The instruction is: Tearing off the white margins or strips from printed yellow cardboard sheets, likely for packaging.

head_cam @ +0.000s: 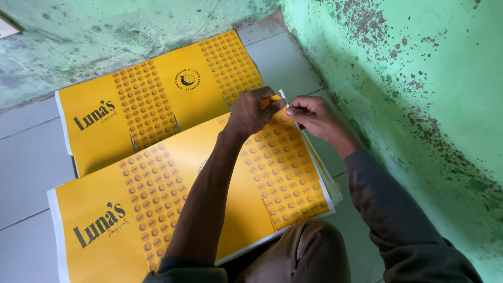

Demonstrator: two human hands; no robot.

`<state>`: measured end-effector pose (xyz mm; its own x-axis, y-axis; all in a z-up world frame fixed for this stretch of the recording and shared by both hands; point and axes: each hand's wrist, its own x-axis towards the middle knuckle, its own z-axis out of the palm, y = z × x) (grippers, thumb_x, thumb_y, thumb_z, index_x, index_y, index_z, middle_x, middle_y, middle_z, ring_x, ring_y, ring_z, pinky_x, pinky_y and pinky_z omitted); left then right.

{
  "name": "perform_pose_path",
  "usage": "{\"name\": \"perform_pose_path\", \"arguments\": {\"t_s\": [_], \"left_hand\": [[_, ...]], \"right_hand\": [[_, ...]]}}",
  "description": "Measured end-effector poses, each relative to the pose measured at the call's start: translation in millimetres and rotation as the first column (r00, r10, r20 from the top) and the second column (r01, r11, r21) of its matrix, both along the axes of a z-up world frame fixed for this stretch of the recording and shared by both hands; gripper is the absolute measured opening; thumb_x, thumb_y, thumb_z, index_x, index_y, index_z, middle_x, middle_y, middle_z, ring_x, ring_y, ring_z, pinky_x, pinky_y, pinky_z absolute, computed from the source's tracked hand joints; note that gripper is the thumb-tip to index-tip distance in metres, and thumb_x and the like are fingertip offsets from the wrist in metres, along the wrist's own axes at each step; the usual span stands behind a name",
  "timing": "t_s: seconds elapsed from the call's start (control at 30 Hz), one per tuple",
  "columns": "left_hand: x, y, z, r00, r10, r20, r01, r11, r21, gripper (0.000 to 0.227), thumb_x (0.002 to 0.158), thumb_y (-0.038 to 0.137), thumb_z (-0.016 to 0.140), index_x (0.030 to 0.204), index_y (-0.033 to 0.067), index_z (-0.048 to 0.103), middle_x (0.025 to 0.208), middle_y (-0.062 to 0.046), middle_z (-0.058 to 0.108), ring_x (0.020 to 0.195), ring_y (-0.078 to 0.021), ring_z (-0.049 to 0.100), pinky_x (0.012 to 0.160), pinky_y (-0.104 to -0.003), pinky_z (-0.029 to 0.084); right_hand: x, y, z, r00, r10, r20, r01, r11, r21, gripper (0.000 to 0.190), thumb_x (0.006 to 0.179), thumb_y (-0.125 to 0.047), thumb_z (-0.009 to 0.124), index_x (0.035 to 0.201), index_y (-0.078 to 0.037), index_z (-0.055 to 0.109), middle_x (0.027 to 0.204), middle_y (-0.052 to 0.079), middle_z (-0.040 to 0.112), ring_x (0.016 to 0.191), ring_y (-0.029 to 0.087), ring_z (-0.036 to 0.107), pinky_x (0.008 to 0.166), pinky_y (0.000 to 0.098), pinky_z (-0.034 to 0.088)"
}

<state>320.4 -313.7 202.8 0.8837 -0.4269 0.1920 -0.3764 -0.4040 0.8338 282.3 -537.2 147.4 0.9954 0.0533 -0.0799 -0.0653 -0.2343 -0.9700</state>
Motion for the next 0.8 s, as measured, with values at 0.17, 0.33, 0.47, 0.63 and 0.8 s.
{"name": "perform_pose_path", "arguments": {"t_s": [0.17,0.33,0.47,0.63,0.8], "left_hand": [[-2,6,11,0.997,-0.056,-0.044,0.057,0.998,0.014,0.022,0.077,0.02,0.089,0.087,0.012,0.071,0.077,-0.009,0.071,0.077,-0.0323,0.07,0.071,-0.043,0.053],[-2,5,10,0.997,-0.058,-0.052,0.06,0.998,0.035,0.024,0.076,0.018,0.089,0.088,0.0106,0.07,0.077,-0.011,0.07,0.08,-0.0356,0.07,0.072,-0.045,0.053],[4,6,3,1.0,-0.005,-0.001,0.006,0.997,0.076,0.025,0.078,0.019,0.089,0.092,0.0109,0.07,0.083,-0.011,0.073,0.088,-0.0393,0.071,0.076,-0.048,0.054],[3,3,0,1.0,0.006,0.006,-0.007,0.996,0.086,0.026,0.077,0.02,0.089,0.092,0.0117,0.069,0.085,-0.009,0.074,0.09,-0.0378,0.072,0.077,-0.047,0.054],[0,4,0,1.0,-0.019,0.024,0.017,0.998,0.053,0.024,0.078,0.018,0.089,0.09,0.0124,0.069,0.083,-0.009,0.074,0.088,-0.0373,0.072,0.076,-0.047,0.054]], "right_hand": [[-20,23,39,0.993,-0.082,-0.08,0.09,0.991,0.095,0.022,0.096,-0.025,0.078,0.09,-0.006,0.071,0.071,0.001,0.057,0.066,0.011,0.062,0.057,0.0306,0.063],[-28,23,46,0.976,-0.173,-0.133,0.197,0.96,0.199,0.027,0.095,-0.032,0.08,0.09,-0.007,0.072,0.072,0.003,0.058,0.063,0.014,0.065,0.053,0.0329,0.063],[-39,15,42,0.977,-0.093,-0.19,0.113,0.989,0.098,0.026,0.094,-0.034,0.08,0.092,-0.008,0.073,0.078,0.003,0.064,0.073,0.014,0.065,0.064,0.0325,0.062],[-45,5,22,0.982,-0.058,-0.179,0.066,0.997,0.037,0.022,0.096,-0.025,0.076,0.091,-0.005,0.073,0.078,0.003,0.063,0.075,0.013,0.062,0.064,0.0299,0.06],[-45,11,19,0.946,-0.171,-0.276,0.198,0.977,0.074,0.027,0.095,-0.032,0.077,0.093,-0.005,0.074,0.083,0.011,0.068,0.074,0.021,0.063,0.062,0.0395,0.06]]}}
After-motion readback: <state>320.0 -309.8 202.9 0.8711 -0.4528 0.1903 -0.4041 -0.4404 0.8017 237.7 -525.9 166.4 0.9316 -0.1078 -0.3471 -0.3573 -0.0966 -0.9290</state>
